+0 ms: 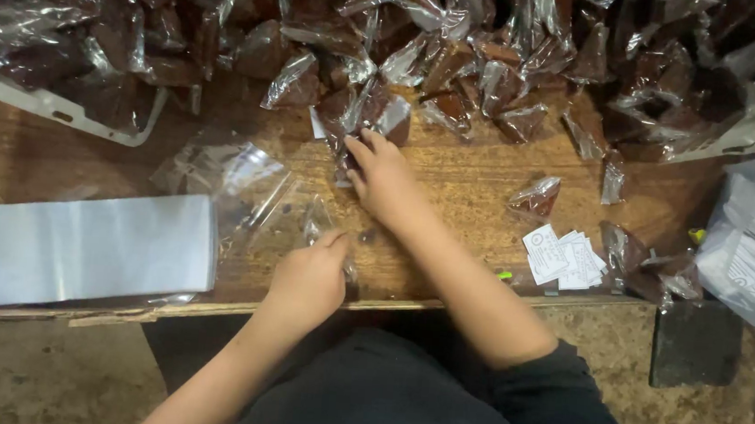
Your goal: The person packages small brown bread triangles by placing them into clear plastic bags, inserting a small paper label, and sealing the bags using a green and yellow hand sealer.
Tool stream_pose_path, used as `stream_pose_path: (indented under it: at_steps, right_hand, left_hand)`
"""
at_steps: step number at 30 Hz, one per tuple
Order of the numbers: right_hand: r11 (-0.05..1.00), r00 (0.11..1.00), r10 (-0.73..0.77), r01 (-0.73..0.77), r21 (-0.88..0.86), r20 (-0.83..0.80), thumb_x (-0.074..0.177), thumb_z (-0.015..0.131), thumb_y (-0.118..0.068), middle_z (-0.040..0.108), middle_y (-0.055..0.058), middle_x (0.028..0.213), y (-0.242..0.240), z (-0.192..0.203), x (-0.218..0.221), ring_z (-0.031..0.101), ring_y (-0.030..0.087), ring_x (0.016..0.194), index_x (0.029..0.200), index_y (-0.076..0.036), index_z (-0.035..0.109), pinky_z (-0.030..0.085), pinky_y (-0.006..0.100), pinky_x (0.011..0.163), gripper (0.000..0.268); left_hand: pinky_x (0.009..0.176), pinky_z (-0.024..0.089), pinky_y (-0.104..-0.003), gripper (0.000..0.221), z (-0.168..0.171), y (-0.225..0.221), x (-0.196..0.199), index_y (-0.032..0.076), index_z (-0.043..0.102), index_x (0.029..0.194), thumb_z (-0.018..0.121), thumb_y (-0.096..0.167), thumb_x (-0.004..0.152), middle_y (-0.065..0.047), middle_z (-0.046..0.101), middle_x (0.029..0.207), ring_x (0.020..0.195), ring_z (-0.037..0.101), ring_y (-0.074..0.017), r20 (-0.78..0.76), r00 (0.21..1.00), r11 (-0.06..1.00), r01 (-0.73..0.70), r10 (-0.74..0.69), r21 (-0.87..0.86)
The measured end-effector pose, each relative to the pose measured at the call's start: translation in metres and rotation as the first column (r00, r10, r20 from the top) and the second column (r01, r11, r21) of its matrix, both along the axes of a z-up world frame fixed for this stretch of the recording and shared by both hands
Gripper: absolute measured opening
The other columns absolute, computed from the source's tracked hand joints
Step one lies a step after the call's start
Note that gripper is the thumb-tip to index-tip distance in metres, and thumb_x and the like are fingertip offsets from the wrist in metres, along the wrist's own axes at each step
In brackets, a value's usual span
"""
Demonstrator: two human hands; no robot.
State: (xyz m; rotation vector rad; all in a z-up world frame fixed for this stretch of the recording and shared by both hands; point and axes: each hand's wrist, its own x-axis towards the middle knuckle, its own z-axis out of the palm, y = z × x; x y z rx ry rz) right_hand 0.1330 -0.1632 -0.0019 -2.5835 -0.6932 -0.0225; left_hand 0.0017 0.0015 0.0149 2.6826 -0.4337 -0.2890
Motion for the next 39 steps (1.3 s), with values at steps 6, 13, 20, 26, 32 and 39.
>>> stream_pose_path:
  at_steps: [6, 13, 20, 26, 32, 39]
  right_hand:
    - [0.976, 0.898, -0.163, 0.207, 0.066, -0.41, 0.086, 0.078, -0.028, 0.067, 0.019, 0.108, -0.006, -0.025, -0.038, 0.066, 0.041, 0.106, 0.121, -0.006, 0.063, 0.053, 0.049, 0.093, 0.044]
    - [0.679, 0.722, -0.479, 0.665, 0.31, -0.5, 0.094, 0.071, -0.053, 0.052, 0.019, 0.142, -0.034, -0.035, 0.022, 0.052, 0.045, 0.134, 0.144, -0.023, 0.058, 0.033, 0.056, 0.119, 0.06]
    - [0.748, 0.872, -0.4, 0.488, 0.45, -0.281, 0.066, 0.084, -0.009, 0.065, 0.024, 0.121, -0.008, 0.032, -0.012, 0.065, 0.046, 0.112, 0.126, -0.011, 0.049, 0.053, 0.055, 0.096, 0.069]
    - [0.977, 0.976, -0.149, 0.121, -0.174, -0.159, 0.076, 0.076, -0.021, 0.059, 0.007, 0.141, -0.047, 0.011, -0.078, 0.054, 0.034, 0.119, 0.138, -0.022, 0.062, 0.04, 0.054, 0.108, 0.064]
    - [0.953, 0.924, -0.199, 0.26, 0.155, -0.326, 0.064, 0.077, -0.007, 0.056, 0.024, 0.138, -0.051, -0.002, -0.088, 0.052, 0.045, 0.125, 0.155, -0.004, 0.038, 0.037, 0.058, 0.108, 0.099]
    - [0.965, 0.96, -0.137, 0.185, 0.187, -0.243, 0.062, 0.068, 0.001, 0.063, 0.012, 0.114, -0.058, -0.046, -0.086, 0.059, 0.036, 0.111, 0.126, -0.009, 0.063, 0.045, 0.047, 0.103, 0.065]
  left_hand:
    - [0.079, 0.063, -0.039, 0.049, 0.009, 0.01, 0.003, 0.018, 0.064, 0.128, 0.06, 0.016, 0.079, 0.002, 0.062, 0.137, 0.098, 0.075, -0.0287, -0.153, 0.988, 0.995, -0.018, 0.003, -0.097]
    - [0.081, 0.062, -0.038, 0.053, 0.013, 0.01, 0.002, 0.013, 0.065, 0.132, 0.057, 0.011, 0.08, -0.003, 0.065, 0.136, 0.103, 0.073, -0.0284, -0.12, 0.993, 0.994, -0.023, 0.01, -0.109]
    - [0.086, 0.06, -0.039, 0.053, 0.024, 0.011, 0.007, 0.015, 0.063, 0.134, 0.054, 0.013, 0.082, -0.001, 0.062, 0.14, 0.107, 0.071, -0.0293, -0.168, 0.985, 0.988, -0.074, 0.051, -0.137]
    - [0.087, 0.06, -0.037, 0.054, 0.023, 0.005, 0.015, 0.012, 0.062, 0.135, 0.054, 0.012, 0.081, -0.004, 0.063, 0.137, 0.109, 0.071, -0.0282, -0.164, 0.986, 0.988, -0.057, 0.033, -0.142]
    - [0.086, 0.06, -0.039, 0.054, 0.014, 0.002, 0.014, 0.01, 0.063, 0.133, 0.057, 0.011, 0.079, -0.006, 0.064, 0.135, 0.107, 0.072, -0.0299, -0.142, 0.989, 0.989, -0.054, 0.035, -0.138]
    - [0.088, 0.06, -0.043, 0.057, 0.03, 0.007, 0.01, 0.005, 0.059, 0.135, 0.059, 0.01, 0.078, -0.012, 0.059, 0.141, 0.107, 0.072, -0.035, -0.159, 0.985, 0.986, -0.084, 0.061, -0.145]
